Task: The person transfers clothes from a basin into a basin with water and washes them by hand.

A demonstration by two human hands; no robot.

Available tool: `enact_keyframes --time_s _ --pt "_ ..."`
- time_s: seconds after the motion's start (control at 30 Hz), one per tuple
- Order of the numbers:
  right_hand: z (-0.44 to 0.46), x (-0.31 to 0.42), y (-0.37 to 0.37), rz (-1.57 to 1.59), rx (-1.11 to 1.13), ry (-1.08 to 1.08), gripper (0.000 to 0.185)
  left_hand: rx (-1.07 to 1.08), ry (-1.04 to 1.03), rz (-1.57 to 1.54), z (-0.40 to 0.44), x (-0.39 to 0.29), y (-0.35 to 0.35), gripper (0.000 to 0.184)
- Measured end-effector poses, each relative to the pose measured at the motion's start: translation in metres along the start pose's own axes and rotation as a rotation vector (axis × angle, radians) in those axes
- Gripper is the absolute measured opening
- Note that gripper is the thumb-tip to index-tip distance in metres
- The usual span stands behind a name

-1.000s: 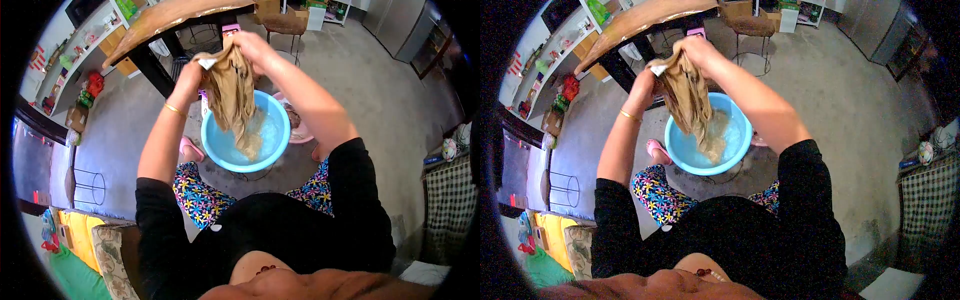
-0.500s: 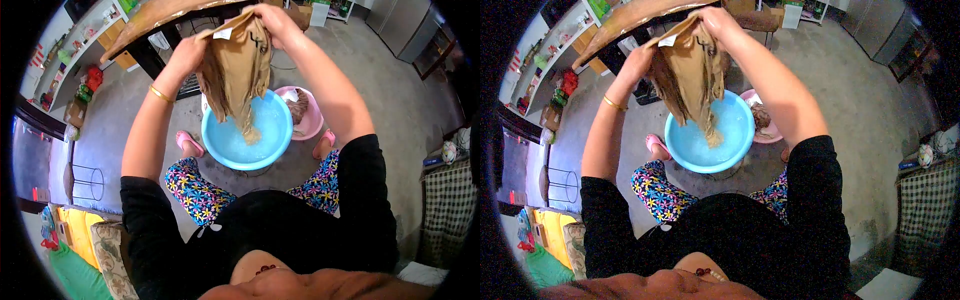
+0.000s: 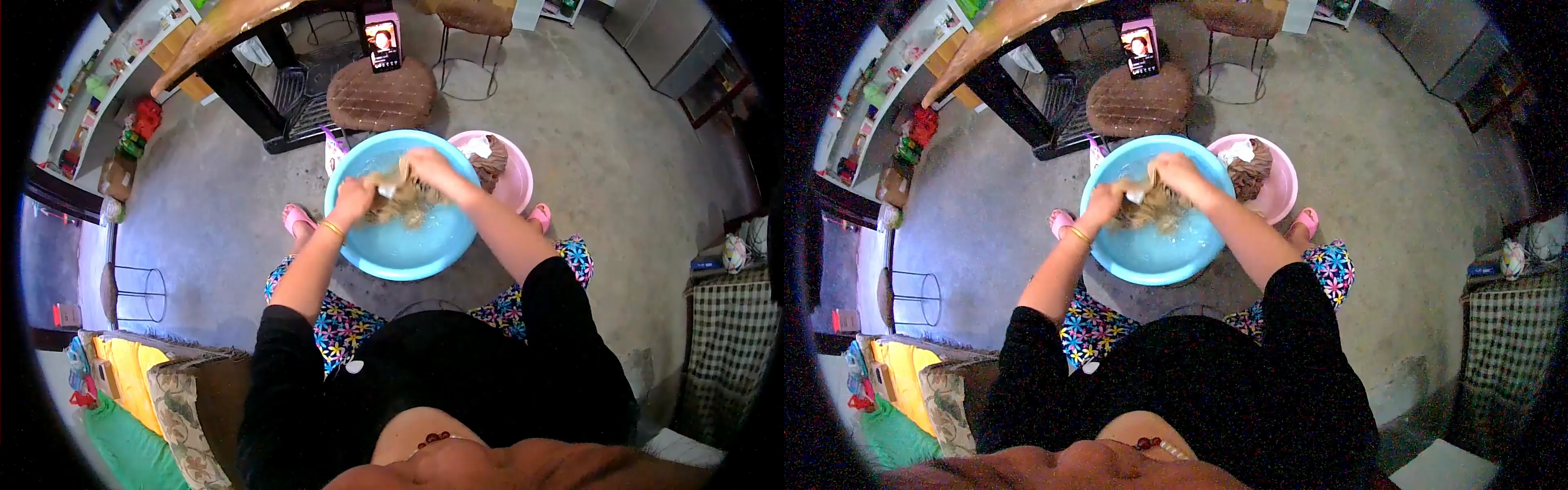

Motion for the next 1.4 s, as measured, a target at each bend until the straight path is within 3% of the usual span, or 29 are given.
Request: enact_keyframes --time_s 0.03,0.1,0.2,0.3,0.33,0.43,0.53,0.63,0.7,0.77,0.83,0.93,1.03,1.13,1.23,1.37,1.4 --pt "-0.009 -0.011 -0.011 -0.137 0.084 -0.083 0.023 0.063 -0.063 0.004 -0.007 0.002 -0.027 0.031" --pt "-0.034 -0.014 -0.032 -0.47 0.094 0.033 0.026 0.043 -0.1 -0.073 -0.023 -0.009 -0.057 0.038" --pt "-0.059 -0.022 -0.059 -0.639 0.225 -0.077 0.037 0.182 0.049 -0.102 -0.036 -0.028 -0.073 0.05" --pt "-0.058 -0.052 -0.076 -0.684 0.219 -0.027 0.039 0.246 0.364 -0.34 -0.04 -0.035 -0.073 0.055" --pt "-0.06 -0.049 -0.079 -0.707 0.081 0.004 0.041 0.238 0.294 -0.315 -0.037 -0.033 -0.076 0.059" --pt "-0.06 -0.05 -0.073 -0.508 0.255 -0.228 0.042 0.359 0.347 -0.364 -0.032 -0.033 -0.084 0.061" --pt "-0.053 -0.084 -0.091 -0.555 0.365 -0.341 0.045 0.396 0.276 -0.311 -0.032 -0.036 -0.087 0.062" --pt "-0.063 -0.065 -0.089 -0.784 0.034 -0.047 0.048 0.425 -0.11 0.182 -0.032 -0.035 -0.11 0.061" --pt "-0.063 -0.054 -0.085 -0.63 0.09 -0.164 0.048 0.384 -0.044 0.18 -0.031 -0.035 -0.118 0.059" --pt "-0.064 -0.047 -0.083 -0.682 0.114 -0.083 0.048 0.343 -0.017 0.193 -0.031 -0.035 -0.122 0.059" --pt "-0.065 -0.044 -0.083 -0.945 0.104 0.187 0.048 0.312 -0.029 0.174 -0.032 -0.034 -0.119 0.061" --pt "-0.061 -0.058 -0.08 -0.473 0.295 -0.287 0.044 0.272 0.023 0.014 -0.034 -0.033 -0.108 0.064" --pt "-0.076 -0.052 -0.076 -0.672 0.02 0.141 0.04 0.251 0.31 -0.248 -0.048 -0.061 -0.044 0.06" --pt "-0.088 -0.059 -0.082 -0.74 -0.086 0.285 0.031 0.349 0.292 -0.245 -0.06 -0.075 -0.021 0.059" --pt "-0.099 -0.037 -0.074 -0.595 0.186 0.075 0.03 0.371 0.049 -0.043 -0.068 -0.072 -0.048 0.057" --pt "-0.109 -0.036 -0.076 -0.73 0.474 0.058 0.024 0.432 0.074 -0.181 -0.079 -0.093 -0.017 0.056" --pt "-0.11 -0.048 -0.08 -0.722 0.497 0.057 0.023 0.468 0.202 -0.159 -0.084 -0.103 0.0 0.051"
Point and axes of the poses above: each hand's wrist, its own z-axis towards the middle knuckle, its own y-axis out of the back of the hand, x = y × z, the point moved 3 cm from there along z, towards the middle knuckle, and after that the axes turned 5 degrees about -x, right-handed, at the moved point
